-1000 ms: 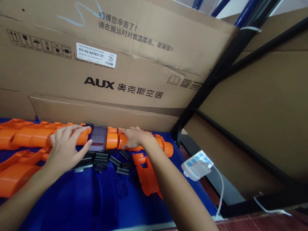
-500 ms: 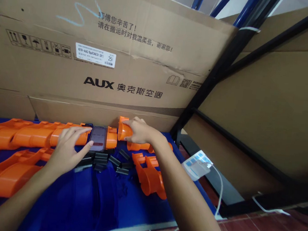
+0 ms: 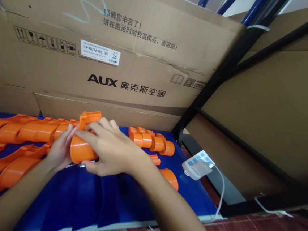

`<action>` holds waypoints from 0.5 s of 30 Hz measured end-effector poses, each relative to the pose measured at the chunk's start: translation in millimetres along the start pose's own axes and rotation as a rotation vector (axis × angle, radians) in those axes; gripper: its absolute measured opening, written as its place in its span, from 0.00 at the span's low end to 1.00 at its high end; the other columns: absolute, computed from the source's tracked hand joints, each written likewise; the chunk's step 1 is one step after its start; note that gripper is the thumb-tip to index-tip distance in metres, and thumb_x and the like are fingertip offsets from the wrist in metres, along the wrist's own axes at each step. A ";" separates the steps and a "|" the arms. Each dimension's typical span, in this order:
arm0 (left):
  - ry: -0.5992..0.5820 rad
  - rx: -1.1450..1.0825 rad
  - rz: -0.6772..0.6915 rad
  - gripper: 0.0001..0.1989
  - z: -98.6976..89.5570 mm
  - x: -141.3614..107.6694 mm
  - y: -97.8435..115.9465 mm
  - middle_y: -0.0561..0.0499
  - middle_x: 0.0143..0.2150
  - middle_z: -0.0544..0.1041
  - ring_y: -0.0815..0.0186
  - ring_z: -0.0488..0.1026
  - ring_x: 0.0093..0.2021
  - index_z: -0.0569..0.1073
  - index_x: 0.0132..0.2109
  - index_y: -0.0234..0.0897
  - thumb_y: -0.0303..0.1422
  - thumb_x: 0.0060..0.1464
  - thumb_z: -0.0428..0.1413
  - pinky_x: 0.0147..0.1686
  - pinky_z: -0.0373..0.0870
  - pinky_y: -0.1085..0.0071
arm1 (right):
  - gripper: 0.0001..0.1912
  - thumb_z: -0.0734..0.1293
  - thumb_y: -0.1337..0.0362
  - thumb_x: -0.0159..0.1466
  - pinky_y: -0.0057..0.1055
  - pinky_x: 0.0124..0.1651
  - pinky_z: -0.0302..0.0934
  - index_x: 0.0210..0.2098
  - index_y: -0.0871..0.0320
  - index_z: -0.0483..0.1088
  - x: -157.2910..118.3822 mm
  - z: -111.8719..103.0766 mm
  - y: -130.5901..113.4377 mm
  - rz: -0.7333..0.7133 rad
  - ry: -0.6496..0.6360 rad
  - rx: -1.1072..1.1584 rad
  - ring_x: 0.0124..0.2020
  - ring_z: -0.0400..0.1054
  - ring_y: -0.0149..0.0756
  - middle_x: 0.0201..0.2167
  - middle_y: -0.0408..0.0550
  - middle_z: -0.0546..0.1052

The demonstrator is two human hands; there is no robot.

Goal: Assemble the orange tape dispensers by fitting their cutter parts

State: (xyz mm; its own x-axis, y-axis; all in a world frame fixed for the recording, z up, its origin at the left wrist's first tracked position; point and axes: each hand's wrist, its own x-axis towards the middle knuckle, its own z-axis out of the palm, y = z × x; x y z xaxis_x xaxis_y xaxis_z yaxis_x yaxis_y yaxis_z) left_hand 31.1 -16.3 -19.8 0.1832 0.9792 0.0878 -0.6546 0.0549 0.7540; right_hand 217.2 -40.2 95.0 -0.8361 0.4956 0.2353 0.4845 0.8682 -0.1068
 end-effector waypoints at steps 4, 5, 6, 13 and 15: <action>0.197 -0.096 0.062 0.12 -1.0 1.4 4.1 0.50 0.40 0.84 0.61 0.82 0.37 0.78 0.45 0.37 0.40 0.60 0.61 0.37 0.79 0.70 | 0.37 0.71 0.52 0.66 0.50 0.59 0.58 0.70 0.55 0.59 6.1 9.7 1.2 -0.028 0.074 0.065 0.57 0.60 0.53 0.65 0.60 0.66; 0.224 -0.125 0.088 0.11 -2.4 2.6 5.9 0.51 0.37 0.83 0.62 0.82 0.34 0.78 0.44 0.37 0.40 0.59 0.61 0.34 0.79 0.71 | 0.34 0.69 0.52 0.68 0.49 0.60 0.58 0.68 0.55 0.60 6.6 10.5 5.1 -0.013 0.119 0.091 0.57 0.60 0.51 0.64 0.59 0.67; 0.239 -0.151 0.117 0.11 -4.3 3.9 8.0 0.52 0.34 0.83 0.63 0.81 0.31 0.79 0.43 0.37 0.41 0.59 0.60 0.31 0.79 0.71 | 0.28 0.67 0.53 0.70 0.47 0.59 0.59 0.66 0.56 0.63 7.3 11.3 10.0 0.016 0.165 0.114 0.57 0.62 0.49 0.61 0.58 0.70; 0.136 -0.247 0.230 0.16 -26.7 5.9 17.8 0.52 0.28 0.80 0.64 0.77 0.23 0.76 0.35 0.38 0.47 0.59 0.58 0.23 0.79 0.68 | 0.08 0.65 0.71 0.65 0.33 0.47 0.61 0.36 0.57 0.78 31.1 43.6 42.1 0.014 -0.175 0.119 0.37 0.70 0.36 0.33 0.45 0.79; 0.042 -0.197 0.188 0.21 -31.2 3.2 19.0 0.49 0.28 0.80 0.62 0.78 0.23 0.76 0.37 0.38 0.52 0.57 0.57 0.21 0.77 0.68 | 0.11 0.65 0.72 0.63 0.32 0.47 0.62 0.36 0.56 0.80 43.9 59.2 41.8 -0.037 -0.320 0.136 0.37 0.71 0.35 0.33 0.43 0.81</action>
State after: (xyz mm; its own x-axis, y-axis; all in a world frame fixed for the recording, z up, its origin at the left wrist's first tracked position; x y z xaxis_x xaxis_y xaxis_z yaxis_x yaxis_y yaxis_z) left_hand -3.7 -6.1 -25.5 0.0167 0.9828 0.1837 -0.8052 -0.0957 0.5853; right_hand 185.5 19.3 43.7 -0.9012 0.4275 -0.0708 0.4315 0.8704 -0.2371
